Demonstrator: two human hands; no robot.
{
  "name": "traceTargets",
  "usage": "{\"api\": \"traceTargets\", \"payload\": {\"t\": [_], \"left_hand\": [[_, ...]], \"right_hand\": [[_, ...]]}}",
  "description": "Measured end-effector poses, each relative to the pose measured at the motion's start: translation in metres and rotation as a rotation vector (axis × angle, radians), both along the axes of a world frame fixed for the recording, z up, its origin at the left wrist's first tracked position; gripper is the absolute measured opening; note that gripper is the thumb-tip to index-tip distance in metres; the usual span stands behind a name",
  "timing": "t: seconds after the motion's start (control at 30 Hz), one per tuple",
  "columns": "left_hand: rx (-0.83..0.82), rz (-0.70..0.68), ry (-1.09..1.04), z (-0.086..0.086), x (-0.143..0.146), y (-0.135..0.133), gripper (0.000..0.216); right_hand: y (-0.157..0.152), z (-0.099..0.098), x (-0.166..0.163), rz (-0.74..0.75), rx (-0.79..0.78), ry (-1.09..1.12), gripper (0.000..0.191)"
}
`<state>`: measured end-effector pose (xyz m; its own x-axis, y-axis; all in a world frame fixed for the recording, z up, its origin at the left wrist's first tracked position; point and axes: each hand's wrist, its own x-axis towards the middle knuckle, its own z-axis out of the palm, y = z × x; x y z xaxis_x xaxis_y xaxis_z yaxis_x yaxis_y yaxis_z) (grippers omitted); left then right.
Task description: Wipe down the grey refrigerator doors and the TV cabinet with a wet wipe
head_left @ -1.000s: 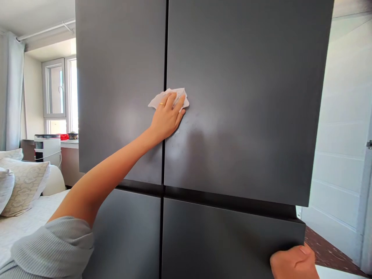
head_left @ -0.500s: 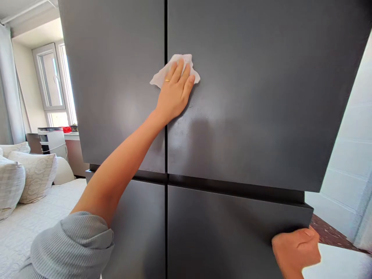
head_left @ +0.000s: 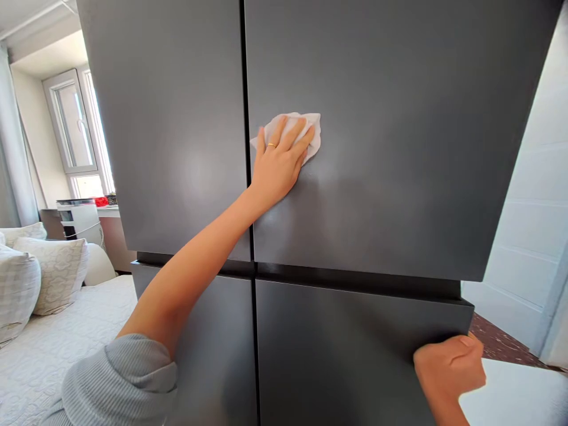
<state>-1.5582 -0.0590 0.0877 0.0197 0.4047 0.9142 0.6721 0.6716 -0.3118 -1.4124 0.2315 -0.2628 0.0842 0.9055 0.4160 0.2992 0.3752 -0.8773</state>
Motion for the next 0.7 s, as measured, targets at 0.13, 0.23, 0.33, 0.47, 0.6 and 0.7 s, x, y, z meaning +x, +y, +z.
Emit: {"api": "traceTargets", "payload": {"t": [0.13,0.23,0.33,0.47,0.6,0.7], "left_hand": [[0.001,-0.061,0.012,-0.025,-0.001,0.005,0.058],[-0.08,-0.076,0.087,-0.069,-0.008,-0.003,0.059],[-0.17,-0.06,0.146,-0.077,-0.017,-0.012,0.063],[-0.118,-0.074,0.127,-0.031,-0.019,-0.01,0.063],[-0.066,-0.047,0.104,-0.018,-0.01,-0.008,0.059],[-0.119,0.003,0.137,-0.049,-0.006,-0.014,0.058]], "right_hand": [[-0.001,0.001,-0.001,-0.006,-0.003,0.022,0.061],[-0.001,0.001,-0.001,-0.006,-0.008,0.027,0.06],[0.0,-0.001,-0.001,-0.016,0.022,0.037,0.061],[0.004,-0.005,-0.003,-0.034,0.051,0.027,0.062],[0.006,-0.005,-0.005,-0.036,0.062,0.015,0.065],[0.003,-0.003,-0.003,-0.035,0.05,0.024,0.065]]}}
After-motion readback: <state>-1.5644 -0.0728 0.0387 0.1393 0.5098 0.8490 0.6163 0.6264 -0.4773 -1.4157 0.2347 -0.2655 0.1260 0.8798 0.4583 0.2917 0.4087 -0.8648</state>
